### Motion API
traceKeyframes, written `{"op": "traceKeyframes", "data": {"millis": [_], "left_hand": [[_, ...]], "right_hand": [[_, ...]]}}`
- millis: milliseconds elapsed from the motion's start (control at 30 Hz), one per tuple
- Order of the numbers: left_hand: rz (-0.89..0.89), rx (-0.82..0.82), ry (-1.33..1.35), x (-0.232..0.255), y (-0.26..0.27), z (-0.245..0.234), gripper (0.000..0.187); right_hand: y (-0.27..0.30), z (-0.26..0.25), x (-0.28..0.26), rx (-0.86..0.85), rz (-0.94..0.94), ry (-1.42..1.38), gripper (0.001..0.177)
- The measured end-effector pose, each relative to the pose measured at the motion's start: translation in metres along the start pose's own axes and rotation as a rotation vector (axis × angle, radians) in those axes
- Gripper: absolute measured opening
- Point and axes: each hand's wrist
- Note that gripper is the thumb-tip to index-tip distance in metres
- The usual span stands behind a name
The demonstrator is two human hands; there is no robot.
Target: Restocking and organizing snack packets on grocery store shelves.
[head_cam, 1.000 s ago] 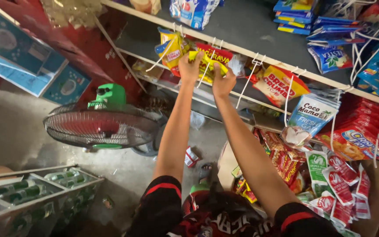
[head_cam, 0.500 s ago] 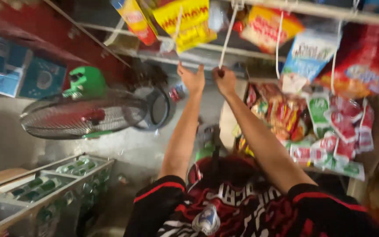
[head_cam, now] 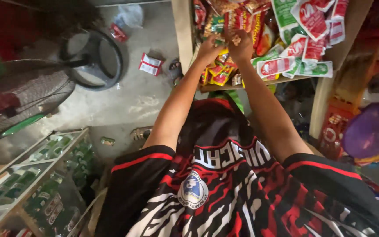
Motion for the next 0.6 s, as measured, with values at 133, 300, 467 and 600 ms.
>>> {"op": "traceKeyframes", "data": {"millis": [133, 300, 467, 600], "left_hand": [[0.082, -0.065, 0.097, -0.023, 0.002, 0.041, 0.055], [-0.094, -0.063, 0.329, -0.013, 0.000, 0.044, 0.056], [-0.158, 0.009, 0.499, -0.055, 0.001, 0.038, 0.053], [-0.529, 0.129, 0.490, 0.026, 0.009, -0.025, 0.061]], "right_hand": [[-0.008, -0.043, -0.022, -0.089, 0.162, 0.122, 0.050], [-0.020, -0.052, -0.052, -0.178, -0.229, 0.573, 0.073], [-0.027, -0.024, -0.018, -0.242, -0.481, 0.653, 0.037], [-0.012, -0.075, -0.057, -0.349, -0.644, 0.370, 0.037]]}}
Point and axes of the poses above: each hand's wrist, its own y-axis away from the middle knuckle, its own z-axis out of the palm, x = y × z, and after that the axes turned 15 degrees about z, right-handed
